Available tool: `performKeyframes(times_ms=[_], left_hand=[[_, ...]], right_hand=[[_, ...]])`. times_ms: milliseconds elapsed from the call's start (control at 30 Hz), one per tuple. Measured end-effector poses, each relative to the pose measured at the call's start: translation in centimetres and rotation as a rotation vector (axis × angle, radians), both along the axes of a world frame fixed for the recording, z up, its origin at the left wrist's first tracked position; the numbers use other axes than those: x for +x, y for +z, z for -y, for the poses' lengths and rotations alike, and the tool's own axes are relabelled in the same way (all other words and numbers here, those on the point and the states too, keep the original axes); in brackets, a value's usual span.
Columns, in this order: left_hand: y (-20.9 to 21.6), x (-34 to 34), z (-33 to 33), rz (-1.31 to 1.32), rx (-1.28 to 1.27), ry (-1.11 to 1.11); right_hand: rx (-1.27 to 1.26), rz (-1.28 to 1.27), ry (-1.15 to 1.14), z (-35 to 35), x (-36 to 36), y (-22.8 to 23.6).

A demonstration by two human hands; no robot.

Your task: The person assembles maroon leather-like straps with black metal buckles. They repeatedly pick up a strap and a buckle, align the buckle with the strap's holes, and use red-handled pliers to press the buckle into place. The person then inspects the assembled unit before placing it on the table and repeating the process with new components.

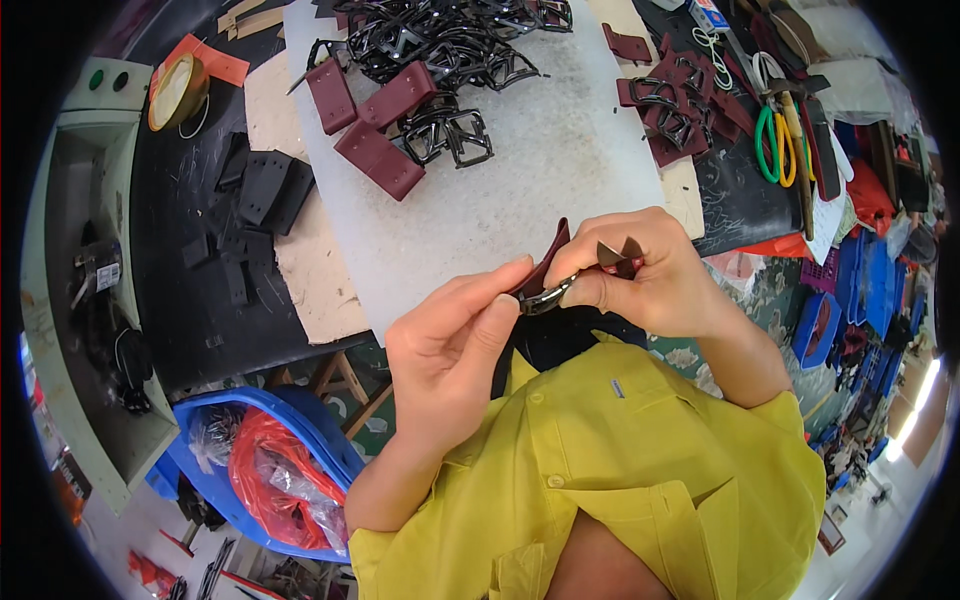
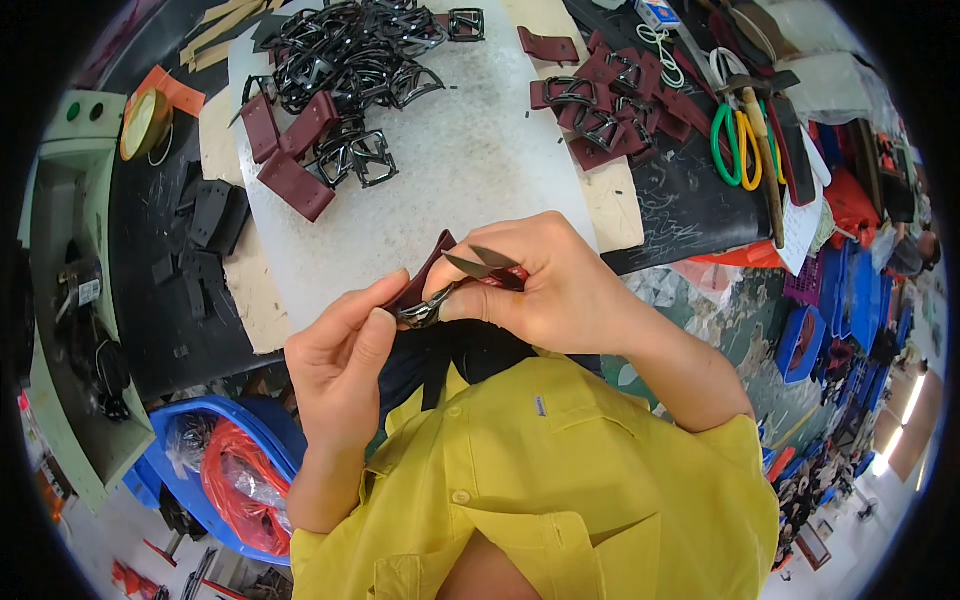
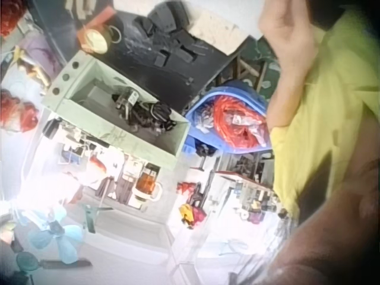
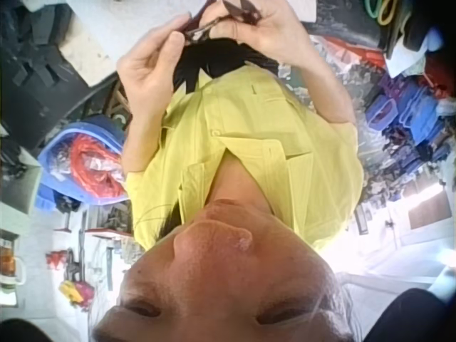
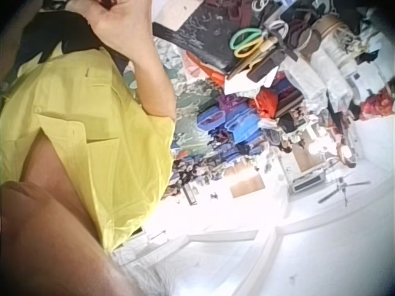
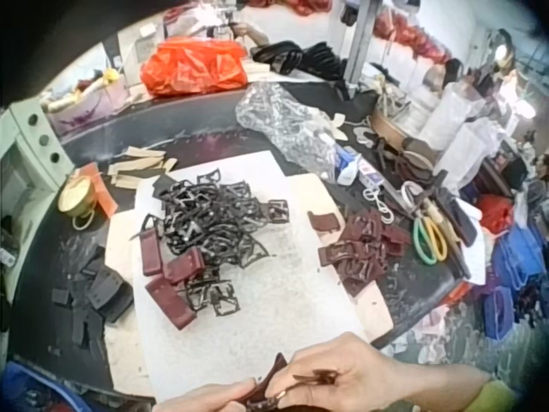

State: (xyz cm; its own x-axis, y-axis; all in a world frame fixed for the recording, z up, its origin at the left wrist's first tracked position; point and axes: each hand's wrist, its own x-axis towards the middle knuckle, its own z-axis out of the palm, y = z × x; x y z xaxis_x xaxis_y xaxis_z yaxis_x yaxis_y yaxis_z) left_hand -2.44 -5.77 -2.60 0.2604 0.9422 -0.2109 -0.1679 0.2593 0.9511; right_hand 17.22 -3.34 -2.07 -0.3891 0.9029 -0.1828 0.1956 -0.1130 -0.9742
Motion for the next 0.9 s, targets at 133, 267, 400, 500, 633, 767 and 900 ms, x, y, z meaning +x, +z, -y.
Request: performKeyframes(times_ms=[133, 267, 400, 500, 633, 767, 900], left_hand=[[-0.3, -0.3, -0.1, -0.009, 0.031, -0.065], [0.0, 0.2, -0.4, 0.106, -0.237, -0.001], [0.3, 0.4, -0.2, -0.200, 0.043, -0.010], [0.4, 0.6, -0.1, -0.367, 0.320, -0.011], [0.5, 0.4, -0.1, -0.178, 0.080, 0.026], [0.1, 0.3, -0.8, 0.262, -0.336, 0.115], [0.1, 0.2, -0.8, 0.281, -0.313, 0.063]], right_hand=[[-0.279, -0.116, 0.020, -0.3, 0.4, 0.4], [-0.083, -0.091, 0.049, 0.0, 0.4, -0.7], [-0.278, -0.131, 0.010, -0.1, 0.4, -0.4], [-0.421, -0.266, -0.015, -0.3, 0.4, 0.1], [-0.400, -0.268, -0.029, 0.0, 0.3, -0.5], [-0.357, -0.322, 0.015, 0.2, 0.7, -0.7], [-0.473, -0.491, -0.020, 0.4, 0.7, -0.9]])
